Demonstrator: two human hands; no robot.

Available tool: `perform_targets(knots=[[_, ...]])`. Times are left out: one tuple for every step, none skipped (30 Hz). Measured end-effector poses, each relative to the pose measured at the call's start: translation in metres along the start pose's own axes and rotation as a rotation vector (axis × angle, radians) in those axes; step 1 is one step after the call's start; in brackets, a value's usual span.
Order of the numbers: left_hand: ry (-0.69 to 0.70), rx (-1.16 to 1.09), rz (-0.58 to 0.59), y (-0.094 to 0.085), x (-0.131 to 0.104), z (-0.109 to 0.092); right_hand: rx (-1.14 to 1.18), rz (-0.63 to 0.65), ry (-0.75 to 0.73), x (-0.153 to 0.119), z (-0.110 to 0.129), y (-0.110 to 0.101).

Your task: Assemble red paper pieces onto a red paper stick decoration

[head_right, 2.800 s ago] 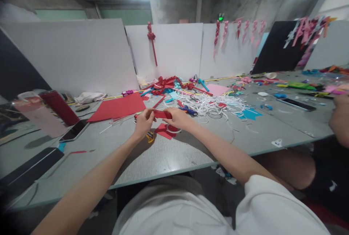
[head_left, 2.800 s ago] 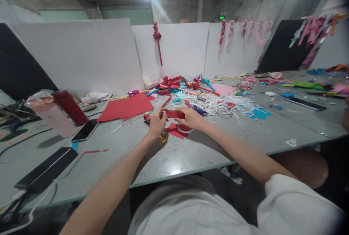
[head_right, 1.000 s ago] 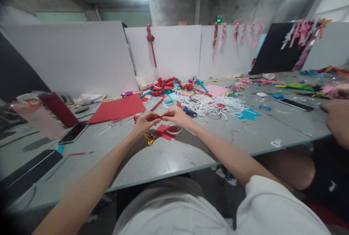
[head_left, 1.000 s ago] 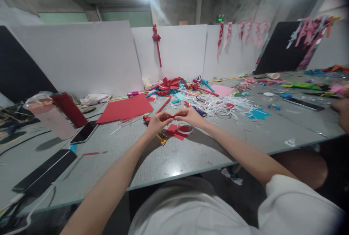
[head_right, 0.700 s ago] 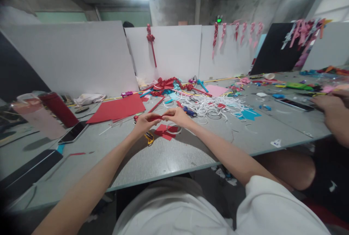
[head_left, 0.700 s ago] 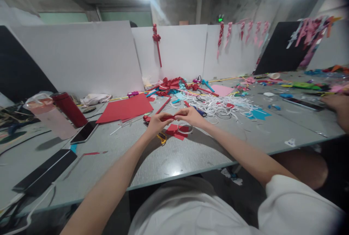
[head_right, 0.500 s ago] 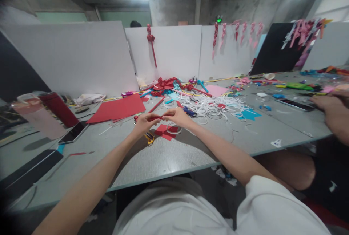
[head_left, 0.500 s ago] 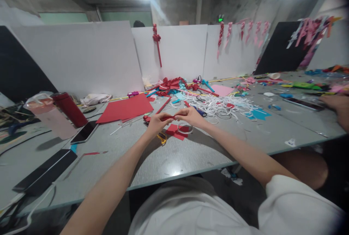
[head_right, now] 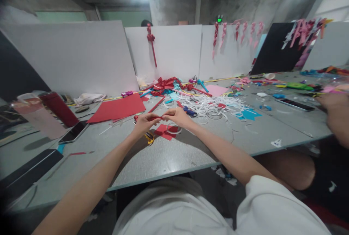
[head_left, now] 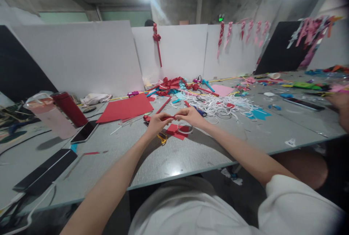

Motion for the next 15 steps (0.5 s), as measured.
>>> perform_targets(knots=[[0.0,0.002,-0.001,-0.0001,0.0,0.0004,0.001,-0.001,-0.001,0.0,-0.0002,0.0],[0.001,0.005,-0.002,-0.0001,0.0,0.001,0.001,0.0,-0.001,-0.0001,-0.0001,0.0],[0.002,0.009,-0.004,-0.0001,0.0001,0.0017,0.0,0.0,0.0,-0.0003,0.0001,0.0002],[0.005,0.015,-0.008,-0.0002,0.0001,0.0024,-0.002,-0.002,0.0,-0.0005,0.0005,0.0003],[0.008,0.02,-0.011,-0.0002,0.0001,0.0031,-0.005,-0.004,-0.001,-0.0008,0.0011,0.0006],[0.011,0.024,-0.013,-0.0003,0.0002,0.0037,-0.01,-0.008,-0.003,-0.0011,0.0019,0.0008],[0.012,0.026,-0.013,-0.0004,0.0002,0.0041,-0.017,-0.012,-0.006,-0.0014,0.0028,0.0011],[0.01,0.028,-0.012,-0.0005,0.0002,0.0043,-0.021,-0.015,-0.01,-0.0018,0.0038,0.0013],[0.008,0.033,-0.012,-0.0007,0.0002,0.0043,-0.025,-0.017,-0.013,-0.0022,0.0048,0.0015],[0.007,0.04,-0.012,-0.0008,0.0003,0.0041,-0.029,-0.018,-0.015,-0.0025,0.0056,0.0017],[0.006,0.048,-0.014,-0.0009,0.0003,0.0038,-0.032,-0.02,-0.016,-0.0028,0.0063,0.0018],[0.004,0.053,-0.015,-0.0009,0.0004,0.0034,-0.033,-0.022,-0.016,-0.0029,0.0068,0.0019],[0.0,0.052,-0.015,-0.0008,0.0006,0.0032,-0.034,-0.024,-0.015,-0.0028,0.0071,0.002],[-0.007,0.045,-0.015,-0.0006,0.0008,0.0031,-0.037,-0.028,-0.013,-0.0027,0.0072,0.002],[-0.016,0.034,-0.013,-0.0004,0.0011,0.0032,-0.04,-0.033,-0.009,-0.0024,0.0072,0.002]])
Point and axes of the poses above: each hand's wrist, its own x-axis towards the middle knuckle, its own y-axis out of the palm, z = x × y, the point moved 1 cm from there along x, towards the middle knuckle, and after that the axes turned 5 degrees about y, right-handed, at the moved point
